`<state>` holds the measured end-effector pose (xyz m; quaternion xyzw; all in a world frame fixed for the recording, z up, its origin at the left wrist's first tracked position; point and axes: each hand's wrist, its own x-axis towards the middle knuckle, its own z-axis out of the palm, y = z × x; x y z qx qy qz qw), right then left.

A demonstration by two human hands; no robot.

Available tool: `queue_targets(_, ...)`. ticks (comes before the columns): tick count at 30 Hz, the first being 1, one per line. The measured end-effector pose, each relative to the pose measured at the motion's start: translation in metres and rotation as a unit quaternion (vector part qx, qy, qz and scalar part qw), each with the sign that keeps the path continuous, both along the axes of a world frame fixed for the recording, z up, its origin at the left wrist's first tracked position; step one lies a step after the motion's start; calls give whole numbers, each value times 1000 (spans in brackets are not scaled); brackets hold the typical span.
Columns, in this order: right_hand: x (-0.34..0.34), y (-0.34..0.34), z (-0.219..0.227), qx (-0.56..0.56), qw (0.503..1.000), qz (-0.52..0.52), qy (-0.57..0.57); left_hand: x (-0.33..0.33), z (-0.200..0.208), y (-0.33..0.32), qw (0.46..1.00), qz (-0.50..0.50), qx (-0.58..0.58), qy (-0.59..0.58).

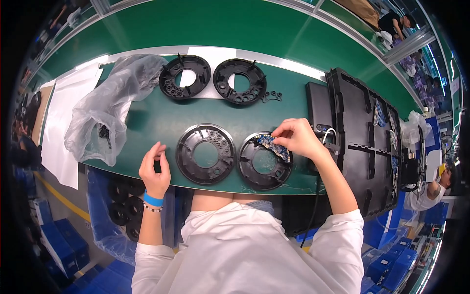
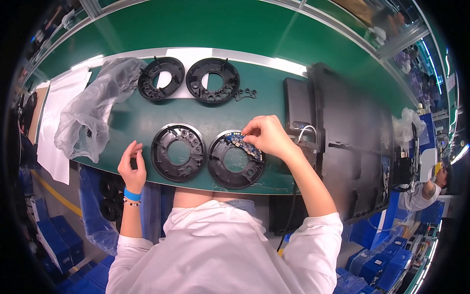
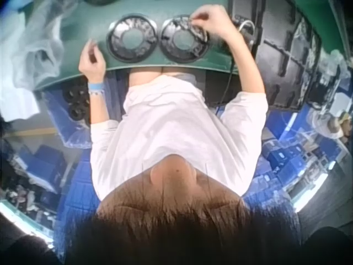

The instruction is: The person assembles circuit boards and plastic housing components by hand, securing them together with screws and other electronic components.

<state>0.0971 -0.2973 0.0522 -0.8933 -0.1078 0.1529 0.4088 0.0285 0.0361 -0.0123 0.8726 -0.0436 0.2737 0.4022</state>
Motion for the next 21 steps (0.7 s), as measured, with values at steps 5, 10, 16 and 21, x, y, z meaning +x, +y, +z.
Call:
queue_targets(5, -6, -2, -5, -51, 992, 28, -114, 1, 1, -1, 1000, -1, 3, -6)
queue_targets(10, -21, 5, 1, -50, 981, 54, -180, -1, -2, 0, 1000, 2, -1, -2)
queue_targets(16, -37, 15, -5, -153, 946, 35, -283, -5, -1, 0, 1000, 2, 1, 3)
queue_targets(21, -33, 12, -9, -152, 949, 28, -276, 1, -3, -2, 1000, -5, 2, -1)
